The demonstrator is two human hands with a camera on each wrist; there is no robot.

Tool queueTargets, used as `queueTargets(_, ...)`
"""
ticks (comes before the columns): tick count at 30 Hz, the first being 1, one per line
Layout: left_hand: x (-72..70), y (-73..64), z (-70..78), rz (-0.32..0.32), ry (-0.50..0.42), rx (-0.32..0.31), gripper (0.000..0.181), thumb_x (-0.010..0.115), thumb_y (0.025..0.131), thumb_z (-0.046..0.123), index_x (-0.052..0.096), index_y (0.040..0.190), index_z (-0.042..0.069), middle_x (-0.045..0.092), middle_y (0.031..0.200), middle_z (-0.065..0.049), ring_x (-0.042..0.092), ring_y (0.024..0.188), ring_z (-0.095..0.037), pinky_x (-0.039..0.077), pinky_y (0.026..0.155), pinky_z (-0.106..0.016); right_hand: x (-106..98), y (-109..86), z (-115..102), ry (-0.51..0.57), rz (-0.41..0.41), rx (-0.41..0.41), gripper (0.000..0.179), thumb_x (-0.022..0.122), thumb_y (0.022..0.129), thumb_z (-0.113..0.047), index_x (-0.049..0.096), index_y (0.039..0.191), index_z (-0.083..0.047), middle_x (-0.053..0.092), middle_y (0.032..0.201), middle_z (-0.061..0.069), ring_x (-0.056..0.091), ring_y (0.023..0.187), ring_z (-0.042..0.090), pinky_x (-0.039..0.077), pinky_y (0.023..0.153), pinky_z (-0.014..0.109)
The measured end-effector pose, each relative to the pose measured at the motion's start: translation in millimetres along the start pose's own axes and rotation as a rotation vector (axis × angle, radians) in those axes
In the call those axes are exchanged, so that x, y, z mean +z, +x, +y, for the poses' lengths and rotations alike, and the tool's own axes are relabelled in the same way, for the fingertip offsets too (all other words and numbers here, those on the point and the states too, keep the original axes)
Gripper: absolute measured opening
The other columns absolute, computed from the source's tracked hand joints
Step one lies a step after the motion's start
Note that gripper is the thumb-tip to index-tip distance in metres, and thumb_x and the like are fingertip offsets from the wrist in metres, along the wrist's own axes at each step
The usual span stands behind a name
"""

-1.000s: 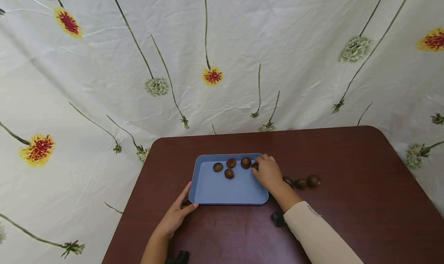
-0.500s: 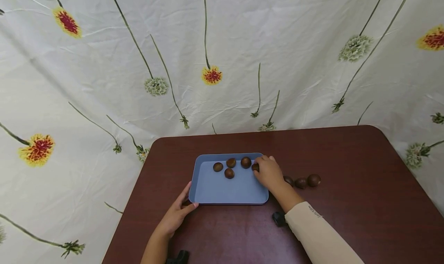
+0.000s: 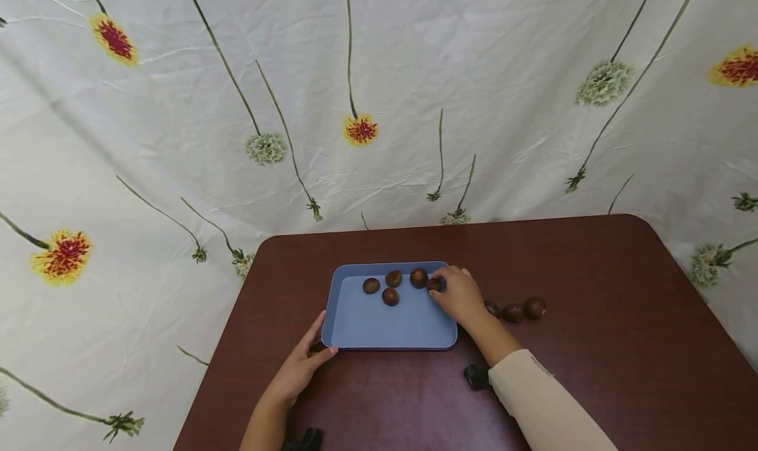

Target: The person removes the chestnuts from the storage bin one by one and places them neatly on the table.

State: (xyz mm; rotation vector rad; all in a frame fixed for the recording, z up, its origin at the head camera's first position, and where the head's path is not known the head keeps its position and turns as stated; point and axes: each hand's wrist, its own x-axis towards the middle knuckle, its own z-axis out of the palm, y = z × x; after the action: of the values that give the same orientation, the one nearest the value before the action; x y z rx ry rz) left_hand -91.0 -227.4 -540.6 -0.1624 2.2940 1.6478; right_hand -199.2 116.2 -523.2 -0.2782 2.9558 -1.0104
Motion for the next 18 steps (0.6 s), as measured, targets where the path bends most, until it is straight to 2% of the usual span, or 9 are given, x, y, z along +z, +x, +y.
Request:
queueTargets(3,0.2,0.1,-0.6,0.004,0.008,0.002,0.084,0.071,0.095,0.035,0.018,0.162,0.040,0.018,0.170,-0.011,0.053,0.094,-0.021,0.043,0.089,-0.037,-2,-3.4,0,0.055,0.010,0.010,0.037,0.077,0.091,-0.020,0.069,0.124,-0.006,0.063,0.132,0.018,0.057,0.119,0.037,0.049,0.095,0.051)
queueTargets(8,0.0,-0.4,0.3,0.005,0.013,0.003,0.084,0.071,0.096,0.035,0.019,0.162,0.040,0.020,0.169,-0.012,0.054,0.102,-0.021,0.043,0.093,-0.039,-5,-11.0,-3,0.127,0.022,0.009,0.035,0.077,0.091,-0.020,0.069,0.124,-0.010,0.062,0.129,0.015,0.056,0.099,0.028,0.047,0.078,0.041)
queueTargets(11,-0.1,-0.4,0.4,0.005,0.012,0.004,0.084,0.071,0.096,0.034,0.019,0.162,0.040,0.021,0.169,-0.012,0.054,0.104,-0.021,0.044,0.093,-0.039,-6,-16.7,-5,0.164,0.027,0.008,0.038,0.078,0.091,-0.021,0.068,0.126,-0.011,0.060,0.128,0.013,0.056,0.101,0.027,0.049,0.080,0.041)
queueTargets(14,0.1,-0.6,0.5,0.007,0.010,0.006,0.084,0.071,0.096,0.034,0.019,0.162,0.039,0.023,0.168,-0.012,0.055,0.102,-0.021,0.044,0.092,-0.037,-8,-22.7,-6,0.197,0.041,0.000,0.041,0.078,0.090,-0.022,0.067,0.128,-0.010,0.059,0.129,0.013,0.058,0.111,0.030,0.050,0.087,0.046)
queueTargets(18,0.2,-1.0,0.3,0.008,0.010,0.008,0.084,0.071,0.095,0.034,0.019,0.162,0.040,0.025,0.168,-0.012,0.055,0.101,-0.021,0.044,0.090,-0.036,-13,-30.4,-7,0.226,0.060,-0.011,0.043,0.078,0.090,-0.022,0.067,0.130,-0.010,0.058,0.128,0.013,0.058,0.109,0.031,0.048,0.086,0.046)
